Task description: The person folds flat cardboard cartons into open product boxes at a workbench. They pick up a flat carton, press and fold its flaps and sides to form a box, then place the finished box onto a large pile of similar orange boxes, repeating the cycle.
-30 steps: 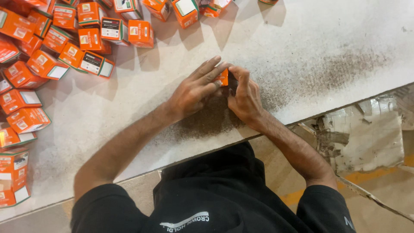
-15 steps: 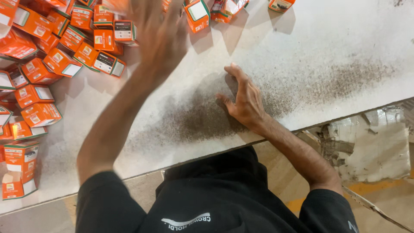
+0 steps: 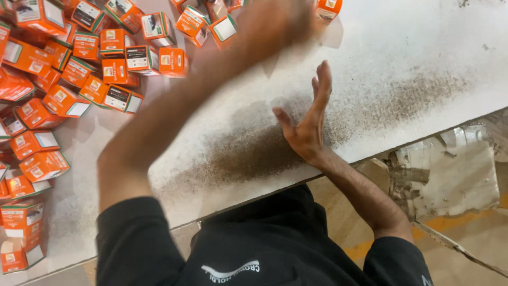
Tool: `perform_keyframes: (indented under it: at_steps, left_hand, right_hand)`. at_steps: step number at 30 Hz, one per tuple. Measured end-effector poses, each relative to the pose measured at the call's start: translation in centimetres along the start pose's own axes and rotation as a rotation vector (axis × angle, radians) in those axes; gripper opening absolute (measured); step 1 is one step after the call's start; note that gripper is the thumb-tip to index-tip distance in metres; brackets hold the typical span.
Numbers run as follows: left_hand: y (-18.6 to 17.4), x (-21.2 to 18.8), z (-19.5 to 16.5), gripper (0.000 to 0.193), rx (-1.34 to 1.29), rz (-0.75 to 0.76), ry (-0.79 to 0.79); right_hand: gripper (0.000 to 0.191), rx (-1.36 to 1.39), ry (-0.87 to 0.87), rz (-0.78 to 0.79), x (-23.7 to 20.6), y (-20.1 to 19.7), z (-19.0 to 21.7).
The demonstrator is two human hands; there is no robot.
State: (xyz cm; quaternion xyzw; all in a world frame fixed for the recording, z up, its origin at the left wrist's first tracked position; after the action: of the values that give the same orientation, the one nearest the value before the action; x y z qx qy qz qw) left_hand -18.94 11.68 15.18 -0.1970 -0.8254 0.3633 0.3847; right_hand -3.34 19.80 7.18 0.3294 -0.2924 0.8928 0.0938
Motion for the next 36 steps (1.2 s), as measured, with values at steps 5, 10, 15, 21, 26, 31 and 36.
perform_keyframes:
  at_steps: [5,10,15,21,26,31,36]
  left_hand:
    - [0.7,-5.9,-2.1,0.025,-0.306,-0.032,0.098]
    - [6.0,-4.3,10.5,0.019,0.182,0.144,-0.158]
    - [10.3,-4.2,11.7,0.015,0.259,0.122,-0.087]
    - [4.0,-7.3,5.9,0.017,0.259,-0.086,0.043]
    - [-6.1,-14.7,-5.2,0.027,-0.052,-0.497,0.283]
    - [-1.5,-19.1,-9.3,0.032,0.169,-0.241,0.590]
    - [2.7,-19.4,-5.4,0.035,0.440,-0.228,0.286]
  right_hand:
    - [0.057,0.309,0.591,0.240,-3.0,2.5,-5.2]
    - [0.062,0.024,0.236,0.311,-1.7,2.8,-2.7]
    - [0.061,0.003,0.138,0.304,-0.5,1.8,-1.0]
    - [0.061,0.041,0.226,0.316,-0.4,1.7,-1.4]
    - [0.057,0.043,0.227,0.310,-0.7,2.0,-1.6]
    - [0.046,0.013,0.138,0.335,-1.0,2.7,-1.3]
    - [0.045,0.022,0.171,0.327,-1.1,2.9,-1.7]
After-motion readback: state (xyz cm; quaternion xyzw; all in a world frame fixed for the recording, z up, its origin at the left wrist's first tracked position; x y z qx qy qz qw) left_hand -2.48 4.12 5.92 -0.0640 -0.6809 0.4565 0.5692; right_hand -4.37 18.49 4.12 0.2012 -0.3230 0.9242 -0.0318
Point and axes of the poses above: each hand's wrist, its own x-axis towards the middle knuckle, its own y-axis out of the palm, z = x × y, the point moved 9 cm from there along x, towards the middle knuckle, and after that the axes turned 1 degree about z, right-handed, at the moved point
